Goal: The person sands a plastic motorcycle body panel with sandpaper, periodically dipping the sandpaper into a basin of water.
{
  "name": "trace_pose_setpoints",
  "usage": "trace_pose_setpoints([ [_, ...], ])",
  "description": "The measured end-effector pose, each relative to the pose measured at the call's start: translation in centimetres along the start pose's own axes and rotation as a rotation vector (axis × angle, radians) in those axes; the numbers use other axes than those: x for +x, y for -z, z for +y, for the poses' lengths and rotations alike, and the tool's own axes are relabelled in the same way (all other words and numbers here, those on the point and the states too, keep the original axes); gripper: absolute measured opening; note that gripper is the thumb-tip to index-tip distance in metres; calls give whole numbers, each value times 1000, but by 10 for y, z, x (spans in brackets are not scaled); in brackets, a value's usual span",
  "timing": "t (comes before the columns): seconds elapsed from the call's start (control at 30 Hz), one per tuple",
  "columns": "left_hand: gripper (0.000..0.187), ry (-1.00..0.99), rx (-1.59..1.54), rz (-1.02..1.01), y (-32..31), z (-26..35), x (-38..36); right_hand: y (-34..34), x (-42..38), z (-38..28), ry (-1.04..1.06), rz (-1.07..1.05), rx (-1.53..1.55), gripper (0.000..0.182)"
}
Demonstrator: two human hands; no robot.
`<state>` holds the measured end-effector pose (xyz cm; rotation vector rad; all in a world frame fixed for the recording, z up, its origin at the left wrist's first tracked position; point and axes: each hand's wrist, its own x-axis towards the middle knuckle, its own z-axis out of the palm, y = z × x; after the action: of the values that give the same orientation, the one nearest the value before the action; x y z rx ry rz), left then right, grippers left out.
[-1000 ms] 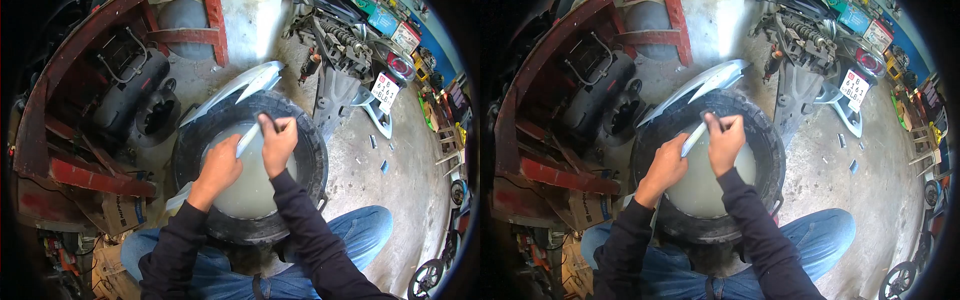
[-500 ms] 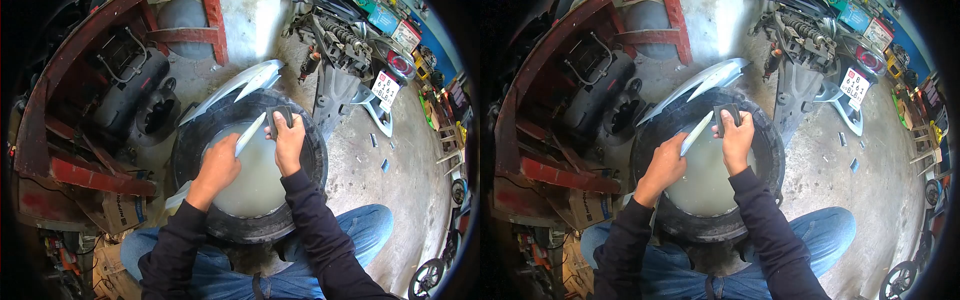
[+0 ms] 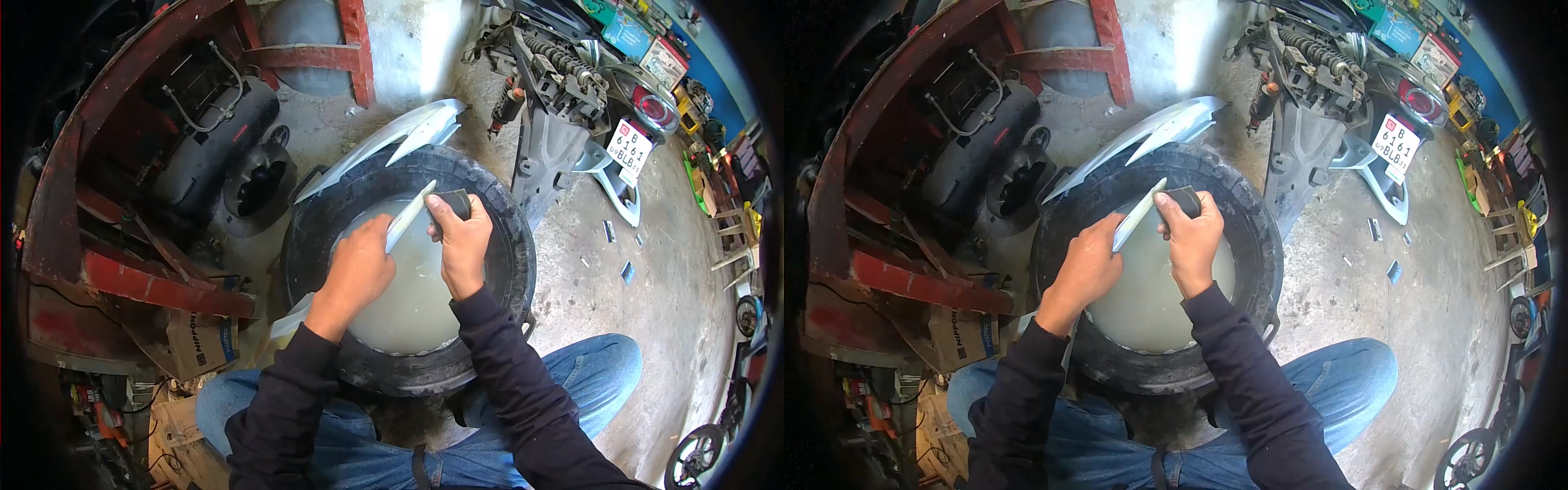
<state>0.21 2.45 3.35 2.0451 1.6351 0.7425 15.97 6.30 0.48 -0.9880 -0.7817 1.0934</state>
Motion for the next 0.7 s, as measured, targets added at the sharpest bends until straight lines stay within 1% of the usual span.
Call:
trace_pose_setpoints([
  [0.07,35,-3,-6,1,0,0,1,0,4,1,28,-56,24,20],
  [0.2,33,-6,9,7,-2,1,-1,-2,7,-5,16,-74,44,22],
  [0.27,33,-9,7,13,-2,0,0,0,6,-4,1,-155,57,23],
  [0.3,33,-15,16,12,-3,-2,1,1,6,-2,1,-158,58,23],
  [0.37,33,-17,25,10,-4,-3,0,3,6,5,34,-87,-25,25],
  [0.47,33,-30,6,15,-3,-2,-1,0,4,1,83,-59,-55,27],
  [0.53,45,37,-4,-24,1,1,1,0,-7,2,93,-79,-87,28],
  [0.57,45,34,-4,-25,1,2,1,0,-10,2,106,-102,-119,29],
  [0.63,34,-19,-3,7,1,2,-2,-2,-3,-4,142,-76,-158,30],
  [0.7,34,-24,-17,13,0,2,-2,-2,6,-13,174,-53,-200,32],
])
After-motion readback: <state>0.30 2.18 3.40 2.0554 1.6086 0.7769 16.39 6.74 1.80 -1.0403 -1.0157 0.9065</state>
